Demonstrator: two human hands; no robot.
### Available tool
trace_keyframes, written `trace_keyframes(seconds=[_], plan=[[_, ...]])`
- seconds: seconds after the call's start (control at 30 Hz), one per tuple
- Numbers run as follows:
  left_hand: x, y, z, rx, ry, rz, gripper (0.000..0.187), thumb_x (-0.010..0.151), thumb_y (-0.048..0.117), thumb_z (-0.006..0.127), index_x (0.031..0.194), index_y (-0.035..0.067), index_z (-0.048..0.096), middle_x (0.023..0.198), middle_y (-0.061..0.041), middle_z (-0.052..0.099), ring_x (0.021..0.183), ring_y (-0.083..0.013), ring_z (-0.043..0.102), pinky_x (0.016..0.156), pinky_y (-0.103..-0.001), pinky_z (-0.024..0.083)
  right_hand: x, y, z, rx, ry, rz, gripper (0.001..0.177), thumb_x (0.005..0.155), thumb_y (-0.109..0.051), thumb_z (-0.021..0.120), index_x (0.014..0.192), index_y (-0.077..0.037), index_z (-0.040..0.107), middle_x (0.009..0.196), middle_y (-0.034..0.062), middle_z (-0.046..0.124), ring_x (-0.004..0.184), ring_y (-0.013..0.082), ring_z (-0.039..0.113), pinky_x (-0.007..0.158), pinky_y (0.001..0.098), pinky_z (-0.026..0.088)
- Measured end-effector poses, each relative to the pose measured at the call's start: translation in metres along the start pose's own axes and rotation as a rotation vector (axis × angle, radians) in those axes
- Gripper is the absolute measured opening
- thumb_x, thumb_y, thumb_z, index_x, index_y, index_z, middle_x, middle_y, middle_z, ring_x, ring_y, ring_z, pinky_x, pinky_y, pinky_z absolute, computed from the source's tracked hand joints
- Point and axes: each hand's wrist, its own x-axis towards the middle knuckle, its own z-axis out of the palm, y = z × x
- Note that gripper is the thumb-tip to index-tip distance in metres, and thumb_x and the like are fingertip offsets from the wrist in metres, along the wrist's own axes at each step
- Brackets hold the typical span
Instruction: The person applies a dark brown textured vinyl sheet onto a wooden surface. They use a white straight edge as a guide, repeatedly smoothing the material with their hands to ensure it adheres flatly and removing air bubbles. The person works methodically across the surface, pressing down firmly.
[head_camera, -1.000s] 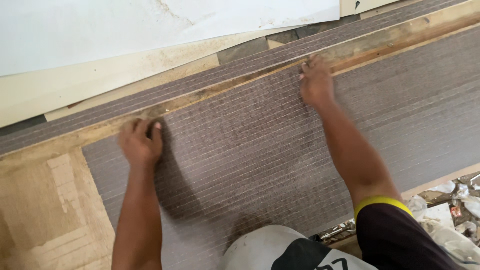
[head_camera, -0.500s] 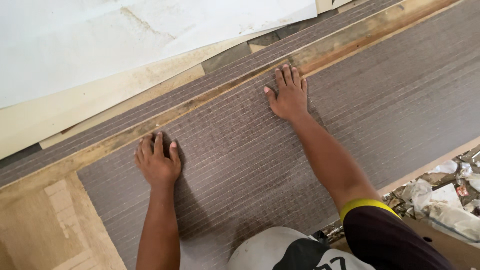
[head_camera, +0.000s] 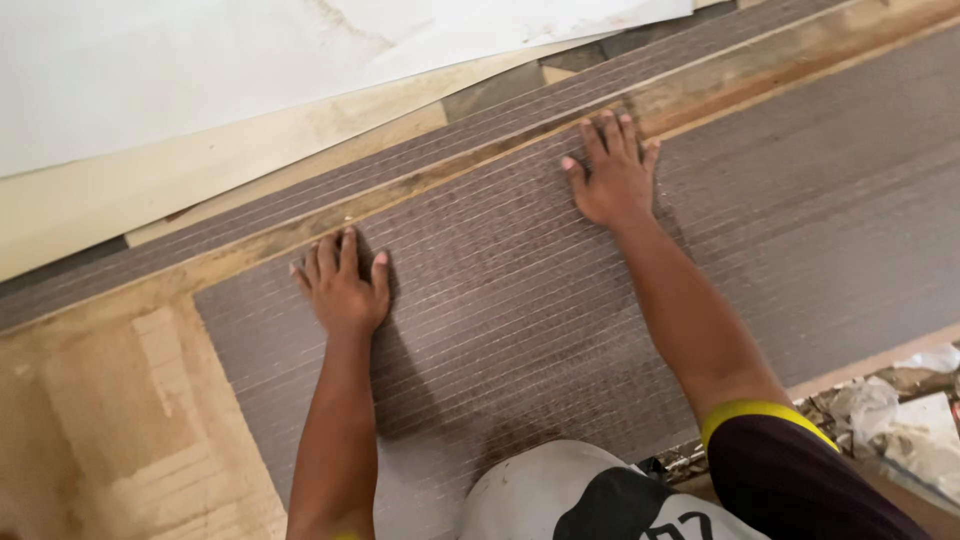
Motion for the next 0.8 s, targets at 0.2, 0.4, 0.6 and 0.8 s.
trace_keyframes(seconds=[0.2, 0.4, 0.6, 0.8], plan=[[0.006, -0.015, 0.022, -0.009, 0.052, -0.052, 0.045, 0.085, 0.044, 0.065, 0.123, 0.02, 0.065, 0.119, -0.006, 0.056, 0.115, -0.0335, 0.051, 0.094, -0.062, 0.038, 0.003, 0.005, 0.012, -0.004, -0.003, 0.048, 0.058, 0.101, -0.05, 0.032, 0.15, -0.019, 0.032, 0.156, 0.0109, 0.022, 0.145, 0.0306, 0.014, 0.106, 0.0736, 0.01], [0.013, -0.018, 0.023, -0.023, 0.088, -0.069, 0.037, 0.078, 0.042, 0.072, 0.109, 0.022, 0.069, 0.108, -0.004, 0.062, 0.1, -0.0313, 0.059, 0.092, -0.055, 0.043, 0.004, -0.007, 0.003, -0.081, -0.024, 0.097, 0.059, 0.098, -0.049, 0.037, 0.15, -0.021, 0.035, 0.157, 0.0088, 0.024, 0.145, 0.0284, 0.016, 0.108, 0.0696, 0.013], [0.007, -0.012, 0.021, -0.09, 0.111, -0.111, 0.033, 0.08, 0.035, 0.07, 0.109, 0.02, 0.07, 0.111, -0.006, 0.063, 0.106, -0.0331, 0.059, 0.096, -0.056, 0.039, -0.002, -0.011, -0.005, -0.07, -0.021, 0.066, 0.06, 0.102, -0.05, 0.032, 0.151, -0.016, 0.034, 0.157, 0.013, 0.025, 0.145, 0.0297, 0.017, 0.109, 0.0673, 0.012], [-0.011, -0.005, -0.001, -0.169, -0.07, -0.13, 0.052, 0.087, 0.043, 0.053, 0.131, 0.015, 0.054, 0.14, -0.011, 0.048, 0.133, -0.0365, 0.04, 0.104, -0.063, 0.026, 0.01, 0.024, 0.031, -0.011, -0.032, -0.158, 0.057, 0.1, -0.047, 0.027, 0.148, -0.019, 0.038, 0.159, 0.0081, 0.023, 0.146, 0.03, 0.013, 0.107, 0.0652, 0.005]])
